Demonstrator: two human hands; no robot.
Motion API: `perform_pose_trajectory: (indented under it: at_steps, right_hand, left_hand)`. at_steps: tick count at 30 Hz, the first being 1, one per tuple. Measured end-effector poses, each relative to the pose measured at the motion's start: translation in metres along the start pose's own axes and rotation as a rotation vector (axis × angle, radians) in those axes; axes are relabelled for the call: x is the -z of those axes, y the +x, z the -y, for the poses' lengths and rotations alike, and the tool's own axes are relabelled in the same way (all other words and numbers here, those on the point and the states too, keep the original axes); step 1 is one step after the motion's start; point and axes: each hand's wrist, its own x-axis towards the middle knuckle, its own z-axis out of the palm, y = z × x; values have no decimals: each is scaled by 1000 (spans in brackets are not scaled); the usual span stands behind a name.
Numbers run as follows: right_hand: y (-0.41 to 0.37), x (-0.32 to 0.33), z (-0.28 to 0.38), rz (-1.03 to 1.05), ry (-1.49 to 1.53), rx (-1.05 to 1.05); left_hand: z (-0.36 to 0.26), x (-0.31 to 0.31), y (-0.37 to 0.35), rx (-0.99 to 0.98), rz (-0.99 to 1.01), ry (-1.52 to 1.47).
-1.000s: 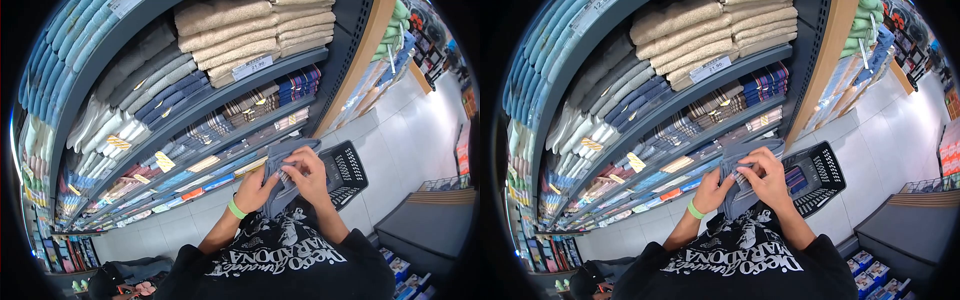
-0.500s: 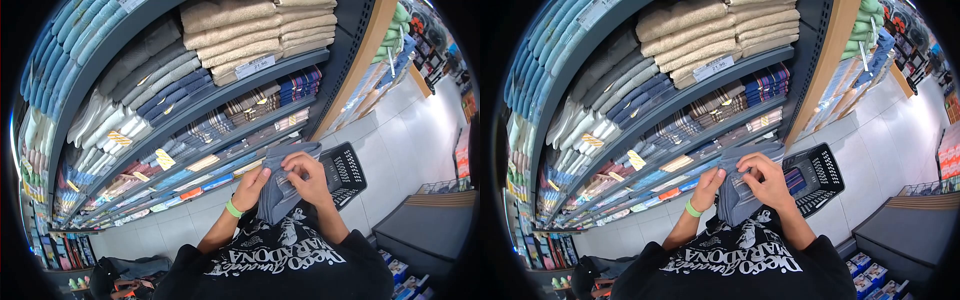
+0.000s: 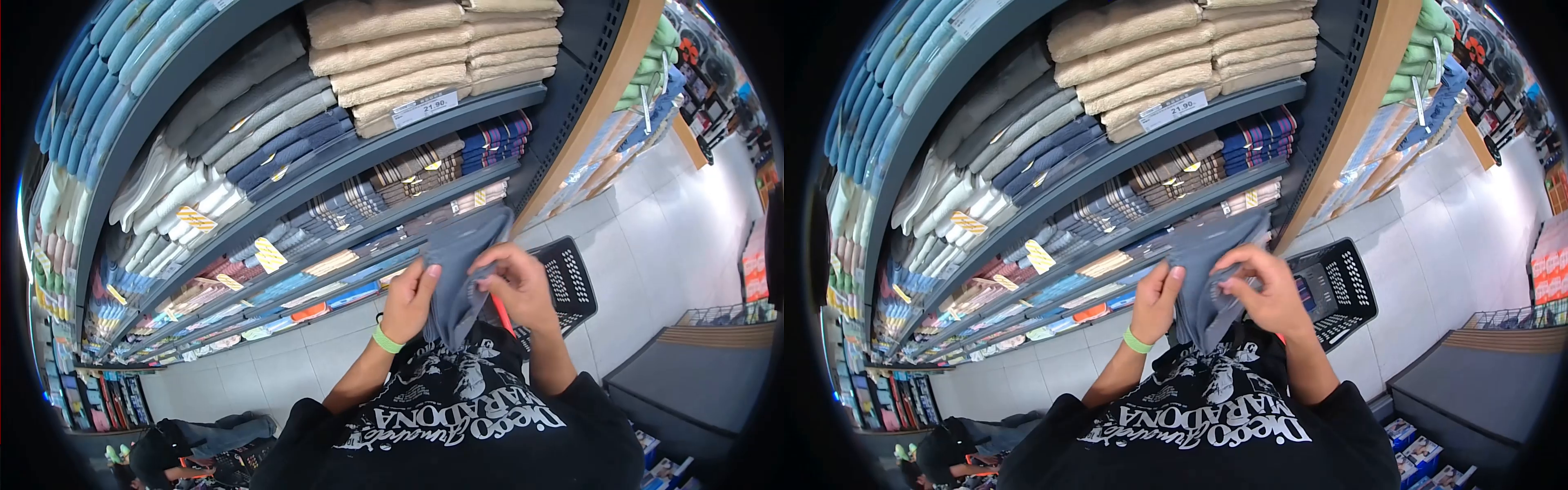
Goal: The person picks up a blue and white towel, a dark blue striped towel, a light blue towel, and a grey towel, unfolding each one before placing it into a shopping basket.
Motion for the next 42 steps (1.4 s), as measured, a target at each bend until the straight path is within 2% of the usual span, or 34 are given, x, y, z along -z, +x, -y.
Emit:
perform_pose_trajectory:
  at_steps: [2, 6, 8, 13, 21, 23, 28, 31, 33, 36, 38, 42]
  right_hand:
    - [6, -12, 0, 33, -132, 3]
    - [8, -20, -4, 20, -171, 23]
    - [10, -26, -2, -49, -195, 149]
    - [10, -30, -1, -40, -249, 113]
    - [8, -26, 4, -10, -329, 126]
    - [7, -23, 6, 24, -427, 134]
    - [8, -18, 8, 68, -416, 61]
    - [7, -18, 4, 79, -381, 53]
    - [6, -19, 0, 72, -343, 66]
    - [5, -18, -7, 54, -307, 79]
    - [2, -18, -16, 37, -118, -9]
    - [2, -18, 2, 20, -112, -142]
  left_hand:
    - [-23, -5, -2, -35, 14, 77]
    - [-24, 3, -4, -26, 59, 211]
    - [-27, 5, -5, -31, 81, 204]
    - [-22, 12, -7, -45, 133, 120]
    - [-17, 5, -11, 46, 87, 79]
    - [-15, 3, -12, 54, 88, 64]
    - [-17, -1, -14, 8, 53, 26]
    - [-4, 0, -16, 68, 57, -13]
    - [2, 0, -18, 199, 60, -239]
    - [0, 1, -17, 260, 85, -344]
    - [-6, 2, -16, 227, 114, -307]
    - [5, 5, -14, 154, 186, -173]
